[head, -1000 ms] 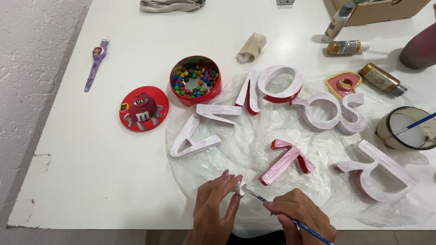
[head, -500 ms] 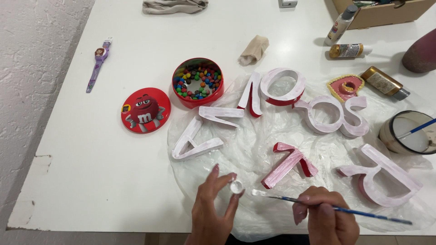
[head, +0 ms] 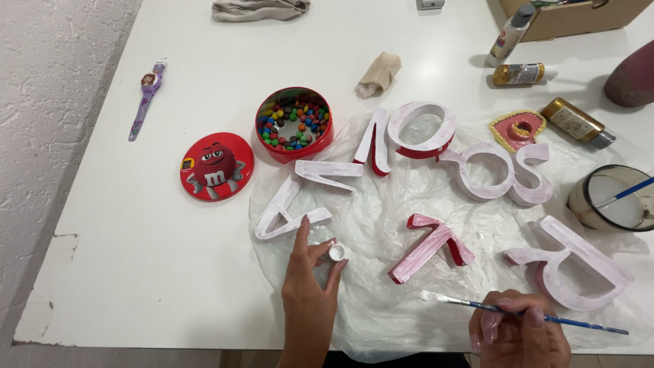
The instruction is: The person paints white paint onto red foam letters using a blue paintbrush. They dip the brush into a container of white paint and apply it to the letters 'A', 'T', and 'R' laid out on a plastic sheet on a white table.
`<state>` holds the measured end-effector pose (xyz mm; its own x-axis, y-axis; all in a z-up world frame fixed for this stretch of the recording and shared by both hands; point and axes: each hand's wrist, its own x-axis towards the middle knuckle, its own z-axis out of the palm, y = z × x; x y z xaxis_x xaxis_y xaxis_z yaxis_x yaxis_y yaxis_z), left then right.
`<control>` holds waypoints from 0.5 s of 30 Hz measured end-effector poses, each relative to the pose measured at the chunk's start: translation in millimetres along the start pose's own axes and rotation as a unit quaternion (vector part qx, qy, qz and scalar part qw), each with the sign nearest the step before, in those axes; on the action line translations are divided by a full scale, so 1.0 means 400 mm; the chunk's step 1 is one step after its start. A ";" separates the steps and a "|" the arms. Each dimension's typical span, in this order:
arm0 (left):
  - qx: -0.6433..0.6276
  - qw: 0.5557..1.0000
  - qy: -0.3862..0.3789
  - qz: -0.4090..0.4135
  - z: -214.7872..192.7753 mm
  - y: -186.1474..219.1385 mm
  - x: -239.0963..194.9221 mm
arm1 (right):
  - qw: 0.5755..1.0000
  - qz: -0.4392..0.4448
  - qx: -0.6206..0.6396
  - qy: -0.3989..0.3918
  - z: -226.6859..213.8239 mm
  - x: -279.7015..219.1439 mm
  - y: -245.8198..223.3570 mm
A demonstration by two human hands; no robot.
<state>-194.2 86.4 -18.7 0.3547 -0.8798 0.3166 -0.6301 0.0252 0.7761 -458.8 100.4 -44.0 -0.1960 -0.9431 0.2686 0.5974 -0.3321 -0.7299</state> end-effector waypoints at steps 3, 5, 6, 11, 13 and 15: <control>0.019 1.000 0.006 -0.012 0.000 -0.003 0.004 | 0.998 -0.007 -0.041 0.036 0.012 -0.003 -0.010; 0.011 1.000 0.008 0.007 -0.001 0.000 0.006 | 0.999 -0.025 -0.024 0.007 0.005 0.002 -0.009; 0.011 1.000 0.007 0.007 -0.004 0.004 0.006 | 0.999 -0.025 -0.023 0.008 0.008 -0.001 -0.021; 0.028 0.999 -0.017 0.032 -0.033 0.023 0.003 | 0.992 -0.002 -0.112 0.049 0.013 -0.011 -0.063; 0.048 0.994 0.025 0.095 -0.042 0.046 -0.004 | 0.994 -0.014 -0.096 0.048 0.005 -0.006 -0.063; 0.064 0.983 0.066 0.159 -0.037 0.069 -0.016 | 0.995 -0.029 -0.081 0.048 -0.007 -0.002 -0.060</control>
